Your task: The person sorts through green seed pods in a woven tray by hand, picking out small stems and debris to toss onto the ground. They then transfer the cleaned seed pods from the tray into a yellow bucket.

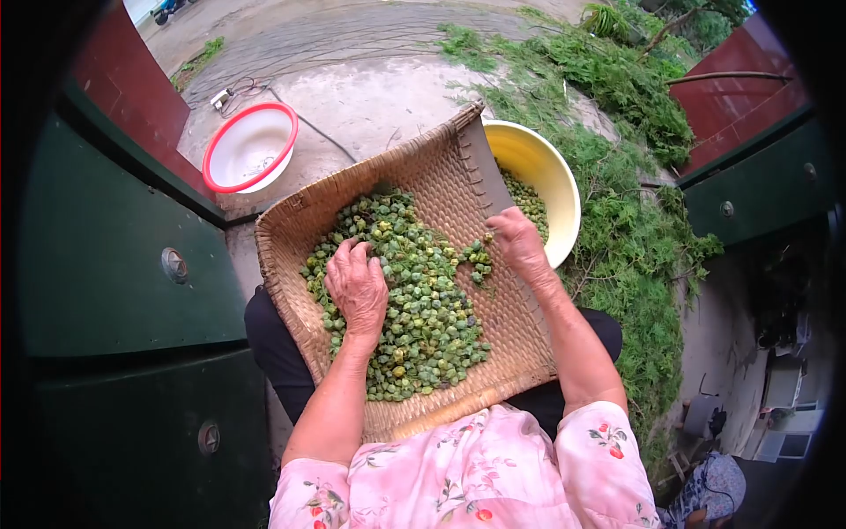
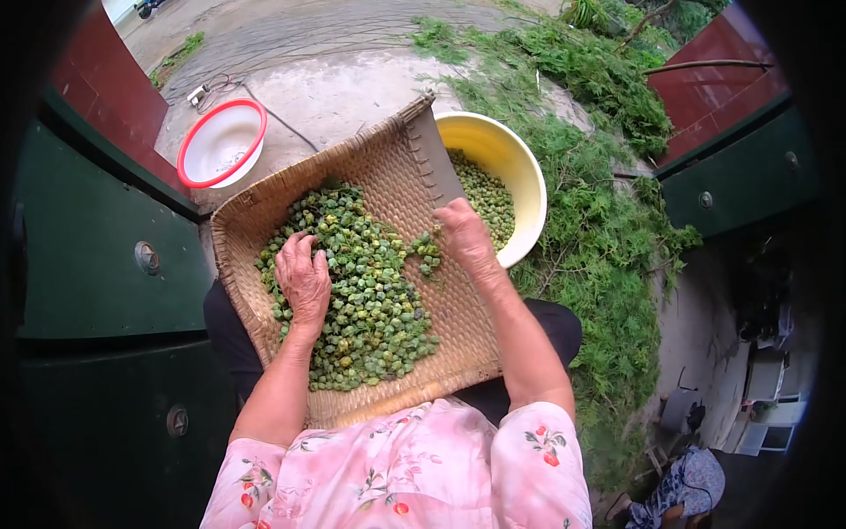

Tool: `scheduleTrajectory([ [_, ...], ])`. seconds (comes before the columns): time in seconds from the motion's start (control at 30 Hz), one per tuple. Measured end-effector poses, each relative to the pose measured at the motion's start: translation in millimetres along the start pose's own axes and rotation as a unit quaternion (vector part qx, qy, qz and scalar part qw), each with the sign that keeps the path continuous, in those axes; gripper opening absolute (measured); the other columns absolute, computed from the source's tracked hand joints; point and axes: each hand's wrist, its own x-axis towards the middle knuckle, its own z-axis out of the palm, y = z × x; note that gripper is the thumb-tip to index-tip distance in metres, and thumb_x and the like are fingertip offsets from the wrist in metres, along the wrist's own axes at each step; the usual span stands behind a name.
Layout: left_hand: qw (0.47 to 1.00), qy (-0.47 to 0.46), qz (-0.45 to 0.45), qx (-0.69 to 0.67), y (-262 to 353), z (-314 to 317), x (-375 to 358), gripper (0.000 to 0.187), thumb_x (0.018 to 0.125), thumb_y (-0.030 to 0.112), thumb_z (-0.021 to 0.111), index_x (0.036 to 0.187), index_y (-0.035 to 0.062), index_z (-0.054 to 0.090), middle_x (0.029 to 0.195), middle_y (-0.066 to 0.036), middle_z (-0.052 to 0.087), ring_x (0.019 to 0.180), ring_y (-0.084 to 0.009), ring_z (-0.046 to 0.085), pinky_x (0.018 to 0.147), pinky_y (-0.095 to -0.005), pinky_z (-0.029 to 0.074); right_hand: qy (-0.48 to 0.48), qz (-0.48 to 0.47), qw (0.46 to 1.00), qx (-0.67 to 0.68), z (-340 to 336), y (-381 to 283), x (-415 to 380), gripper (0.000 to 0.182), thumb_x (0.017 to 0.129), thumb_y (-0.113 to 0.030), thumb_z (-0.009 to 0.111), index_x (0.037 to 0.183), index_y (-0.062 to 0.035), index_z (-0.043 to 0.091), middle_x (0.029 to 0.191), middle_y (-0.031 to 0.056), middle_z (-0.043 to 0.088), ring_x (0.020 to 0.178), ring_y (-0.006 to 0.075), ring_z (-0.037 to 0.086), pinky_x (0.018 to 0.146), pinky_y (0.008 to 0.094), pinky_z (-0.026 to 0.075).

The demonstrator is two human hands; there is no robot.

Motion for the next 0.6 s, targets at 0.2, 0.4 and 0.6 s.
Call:
scheduleTrajectory([
  [0.2,1.000,-0.006,0.001,0.003,0,0,0,0.028,0.082,0.012,0.063,0.109,0.0094,0.059,0.122,-0.008,0.053,0.113,-0.0278,0.048,0.095,-0.0423,0.036,-0.026,0.031,0.999,-0.032,11,-14,-8,0.022,0.080,-0.004,0.061,0.102,-0.0077,0.065,0.102,0.0133,0.058,0.094,0.0313,0.060,0.081,0.0395,0.049],
  [0.4,1.000,0.004,0.000,-0.007,0,1,0,0.027,0.082,0.010,0.063,0.108,0.0088,0.060,0.122,-0.008,0.053,0.113,-0.0284,0.048,0.095,-0.0427,0.036,-0.060,0.007,0.998,0.024,-1,-30,-7,0.022,0.080,-0.004,0.060,0.101,-0.0080,0.065,0.094,0.0135,0.055,0.091,0.0320,0.058,0.079,0.0398,0.048],
  [0.6,1.000,-0.004,-0.004,0.001,-1,1,0,0.027,0.082,0.012,0.063,0.108,0.0099,0.059,0.123,-0.007,0.052,0.114,-0.0272,0.047,0.095,-0.0421,0.036,-0.041,0.047,0.996,0.056,6,-30,-11,0.021,0.082,-0.007,0.060,0.102,-0.0081,0.065,0.094,0.0135,0.056,0.090,0.0306,0.059,0.080,0.0399,0.048],
])
